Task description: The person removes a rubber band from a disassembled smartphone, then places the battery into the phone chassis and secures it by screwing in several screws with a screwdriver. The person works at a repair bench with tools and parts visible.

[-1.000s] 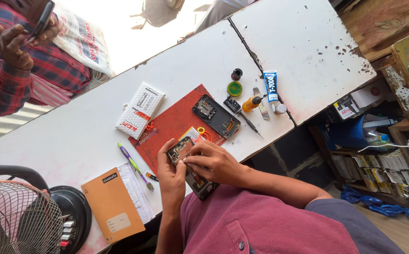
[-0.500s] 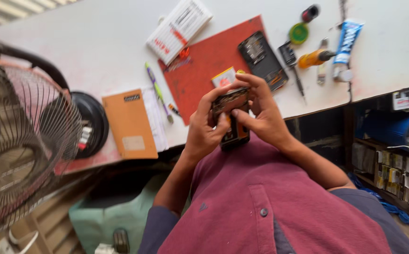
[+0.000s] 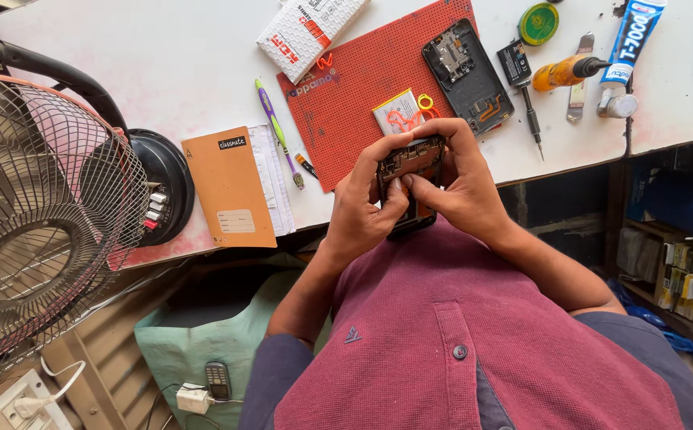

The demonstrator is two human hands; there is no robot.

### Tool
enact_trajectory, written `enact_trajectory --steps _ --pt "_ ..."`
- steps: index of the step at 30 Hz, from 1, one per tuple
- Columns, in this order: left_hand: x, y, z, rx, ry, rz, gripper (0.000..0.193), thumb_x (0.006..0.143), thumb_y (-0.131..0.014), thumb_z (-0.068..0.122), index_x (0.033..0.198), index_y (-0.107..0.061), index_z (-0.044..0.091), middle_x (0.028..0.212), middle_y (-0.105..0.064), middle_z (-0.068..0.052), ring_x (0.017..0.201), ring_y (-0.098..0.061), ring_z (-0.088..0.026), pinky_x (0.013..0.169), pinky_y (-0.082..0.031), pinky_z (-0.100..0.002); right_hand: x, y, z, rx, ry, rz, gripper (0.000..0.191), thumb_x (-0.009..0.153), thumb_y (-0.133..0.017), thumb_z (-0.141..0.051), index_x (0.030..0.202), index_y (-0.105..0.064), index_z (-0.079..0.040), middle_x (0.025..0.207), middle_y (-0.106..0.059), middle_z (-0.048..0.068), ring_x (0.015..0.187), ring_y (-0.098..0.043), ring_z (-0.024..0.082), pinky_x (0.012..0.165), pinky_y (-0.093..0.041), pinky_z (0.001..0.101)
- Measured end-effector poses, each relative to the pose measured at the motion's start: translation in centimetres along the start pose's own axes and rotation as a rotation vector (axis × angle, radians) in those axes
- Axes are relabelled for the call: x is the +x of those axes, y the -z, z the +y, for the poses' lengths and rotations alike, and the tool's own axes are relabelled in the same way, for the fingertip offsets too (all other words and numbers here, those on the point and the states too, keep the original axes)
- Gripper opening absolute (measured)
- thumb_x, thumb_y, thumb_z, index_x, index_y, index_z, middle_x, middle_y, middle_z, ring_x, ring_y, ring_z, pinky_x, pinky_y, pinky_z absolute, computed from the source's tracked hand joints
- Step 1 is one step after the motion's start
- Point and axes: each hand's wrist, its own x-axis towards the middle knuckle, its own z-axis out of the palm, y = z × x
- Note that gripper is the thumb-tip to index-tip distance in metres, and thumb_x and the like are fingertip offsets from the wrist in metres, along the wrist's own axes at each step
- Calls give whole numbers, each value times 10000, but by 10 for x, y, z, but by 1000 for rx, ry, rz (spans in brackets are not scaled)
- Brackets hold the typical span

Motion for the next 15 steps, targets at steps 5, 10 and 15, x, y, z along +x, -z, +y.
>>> enact_trajectory --steps 5,10,15 --pt "0 0 0 61 21 7 512 1009 -565 -83 1495 -471 46 1277 -683 -126 1141 -704 -139 963 -596 -269 0 0 2 35 -4 3 530 959 -651 104 1380 -379 -68 1171 -611 63 1101 -662 108 933 -575 260" --pt "1 -3 -2 70 11 16 508 1007 -563 -82 1490 -470 41 1275 -688 -133 1137 -705 -143 966 -592 -274 1 0 5 54 -12 14 519 959 -648 106 1369 -381 -70 1160 -600 57 1084 -652 96 915 -571 255" --pt "1 -3 -3 46 30 14 500 1016 -558 -82 1493 -465 38 1282 -687 -140 1156 -701 -156 989 -593 -288 1 -1 7 6 -19 36 525 950 -662 91 1364 -385 -76 1142 -594 43 1065 -648 82 893 -576 246"
